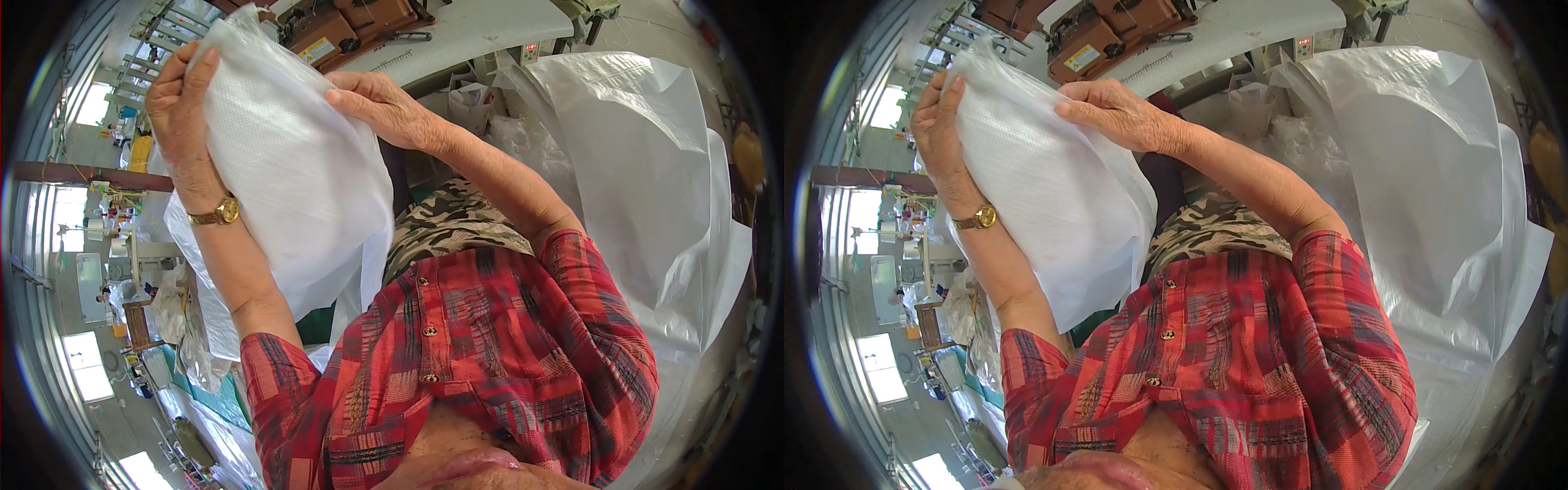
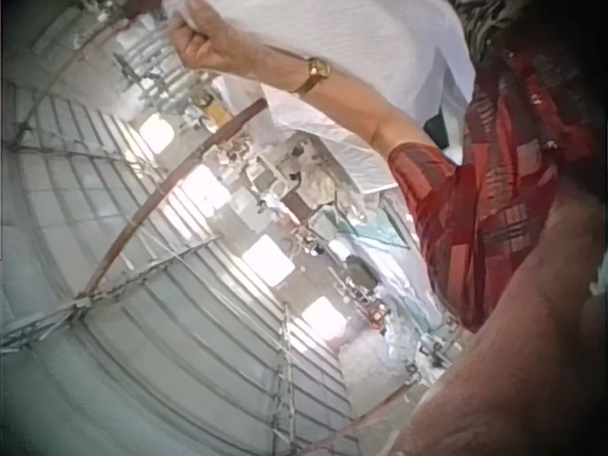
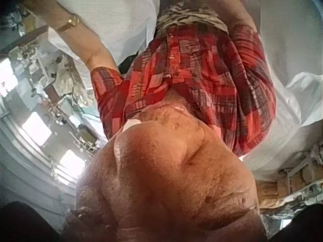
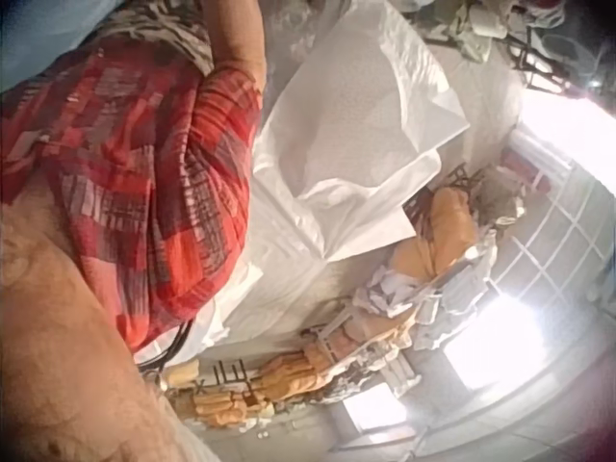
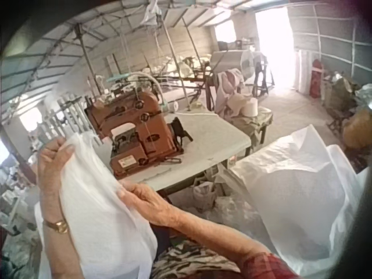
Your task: The person aligns a clear plastic liner inside a white woven bag, folds their open edges together, and feeds the material through a sewing machine to stitch them.
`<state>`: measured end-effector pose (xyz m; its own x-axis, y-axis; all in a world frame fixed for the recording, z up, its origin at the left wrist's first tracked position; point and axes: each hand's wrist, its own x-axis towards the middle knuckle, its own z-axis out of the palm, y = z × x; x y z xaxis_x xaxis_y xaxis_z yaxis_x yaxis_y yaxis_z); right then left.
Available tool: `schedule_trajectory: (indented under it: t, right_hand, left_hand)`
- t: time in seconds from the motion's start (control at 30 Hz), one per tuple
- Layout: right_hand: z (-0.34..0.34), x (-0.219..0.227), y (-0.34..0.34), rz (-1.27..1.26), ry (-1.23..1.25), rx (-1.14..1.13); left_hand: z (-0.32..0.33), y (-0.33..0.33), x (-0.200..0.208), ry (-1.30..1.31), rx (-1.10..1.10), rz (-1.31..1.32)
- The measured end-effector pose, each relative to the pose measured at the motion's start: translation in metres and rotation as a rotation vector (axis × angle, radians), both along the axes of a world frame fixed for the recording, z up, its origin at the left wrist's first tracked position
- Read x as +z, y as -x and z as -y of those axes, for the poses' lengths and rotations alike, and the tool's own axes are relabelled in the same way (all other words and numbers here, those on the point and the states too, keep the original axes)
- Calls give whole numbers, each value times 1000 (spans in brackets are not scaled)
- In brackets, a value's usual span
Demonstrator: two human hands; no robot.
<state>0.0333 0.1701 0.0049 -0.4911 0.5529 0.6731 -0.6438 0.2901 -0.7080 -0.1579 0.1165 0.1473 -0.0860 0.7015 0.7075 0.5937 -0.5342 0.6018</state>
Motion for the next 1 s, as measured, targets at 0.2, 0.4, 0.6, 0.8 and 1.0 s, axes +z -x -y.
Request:
schedule_trajectory:
  t: [0.2,0.4,0.6,0.8,1.0]
  right_hand:
    - [-24,28,3,-12,-143,-233]
    - [-16,39,1,62,-140,-368]
    - [-8,29,-9,155,-204,-544]
    - [0,22,-6,103,-462,-830]
    - [1,11,-2,373,-637,-932]
  left_hand:
    - [-6,-17,-12,103,-109,73]
    - [-8,-32,-22,114,-129,69]
    - [-20,-40,-37,91,-99,72]
    - [-25,-37,-46,83,-107,41]
    - [-37,-24,-63,132,-201,106]
